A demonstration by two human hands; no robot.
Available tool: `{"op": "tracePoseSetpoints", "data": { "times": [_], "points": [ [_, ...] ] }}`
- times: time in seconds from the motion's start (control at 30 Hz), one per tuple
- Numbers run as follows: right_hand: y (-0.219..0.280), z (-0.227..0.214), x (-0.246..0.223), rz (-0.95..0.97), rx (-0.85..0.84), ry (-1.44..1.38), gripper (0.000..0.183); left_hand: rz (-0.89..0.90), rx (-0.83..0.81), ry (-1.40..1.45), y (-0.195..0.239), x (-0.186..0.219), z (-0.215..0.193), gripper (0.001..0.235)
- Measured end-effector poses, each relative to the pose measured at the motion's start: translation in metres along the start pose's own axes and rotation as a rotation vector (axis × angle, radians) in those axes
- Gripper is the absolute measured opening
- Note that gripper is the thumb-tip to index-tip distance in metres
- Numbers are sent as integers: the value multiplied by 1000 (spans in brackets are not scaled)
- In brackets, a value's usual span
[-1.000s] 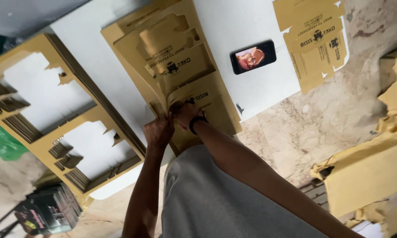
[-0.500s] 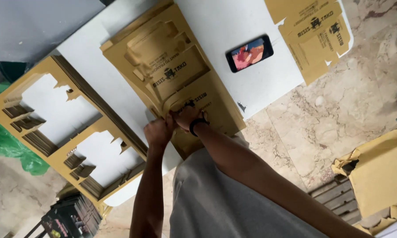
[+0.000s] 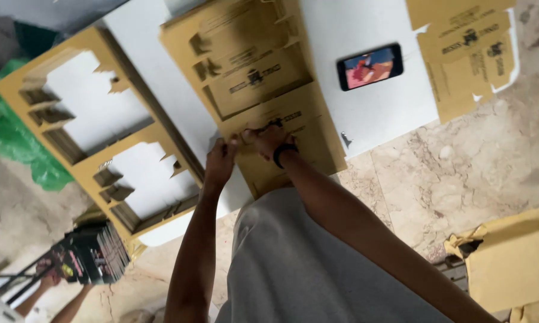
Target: Folding flat cardboard sheets into box inserts and stacking them
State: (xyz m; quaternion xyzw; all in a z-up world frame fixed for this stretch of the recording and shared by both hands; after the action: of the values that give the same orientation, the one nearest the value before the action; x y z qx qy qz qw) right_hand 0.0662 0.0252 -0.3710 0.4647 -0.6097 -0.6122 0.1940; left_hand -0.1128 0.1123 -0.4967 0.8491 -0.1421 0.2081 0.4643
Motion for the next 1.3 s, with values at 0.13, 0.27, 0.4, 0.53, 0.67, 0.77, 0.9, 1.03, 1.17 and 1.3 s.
{"op": "tracePoseSetpoints", "data": {
  "times": [0.13, 0.27, 0.4, 0.53, 0.67, 0.77, 0.9, 1.03, 1.17, 1.3],
  "points": [
    [-65, 12, 60, -176, -160, 224, 49, 128, -87, -165, 32, 20, -14, 36],
    [-44, 12, 58, -224, -296, 320, 51, 149, -113, -52, 33, 18, -16, 35],
    [-25, 15, 46, -200, -312, 346, 51, 113, -90, -61, 6, -16, 6, 13],
    [-33, 19, 50, -227, -313, 446, 60, 67, -61, -142, 11, -7, 6, 26],
    [-57, 24, 65, -209, -240, 433, 55, 88, -36, -280, 21, 10, 7, 31],
    [-35, 23, 41, -228, -263, 642, 47, 107, -5, -401, 29, 21, 21, 34],
    [-100, 33, 61, -333, -330, 1003, 37, 307, 265, -676, 66, 64, 25, 34],
    [-52, 27, 43, -219, -252, 617, 52, 128, 41, -499, 63, 55, -1, 35],
    [-64, 25, 50, -184, -314, 635, 51, -123, -4, -64, 62, 11, 25, 36],
    [30, 2, 5, -356, -506, 938, 44, -139, 26, -159, 74, 14, 28, 40]
  ]
}}
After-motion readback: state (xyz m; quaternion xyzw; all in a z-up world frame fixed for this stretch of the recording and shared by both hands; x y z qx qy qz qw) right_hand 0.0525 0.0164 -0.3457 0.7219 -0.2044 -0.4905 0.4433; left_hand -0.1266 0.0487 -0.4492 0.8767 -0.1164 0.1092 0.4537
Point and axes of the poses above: each hand's wrist, its own y-axis away from the middle knuckle, its own z-axis out of the palm, x = y × z, the point moved 1 cm from there along -y, towards the middle knuckle, and after that the axes turned 3 degrees about -z, right-handed, at the moved point
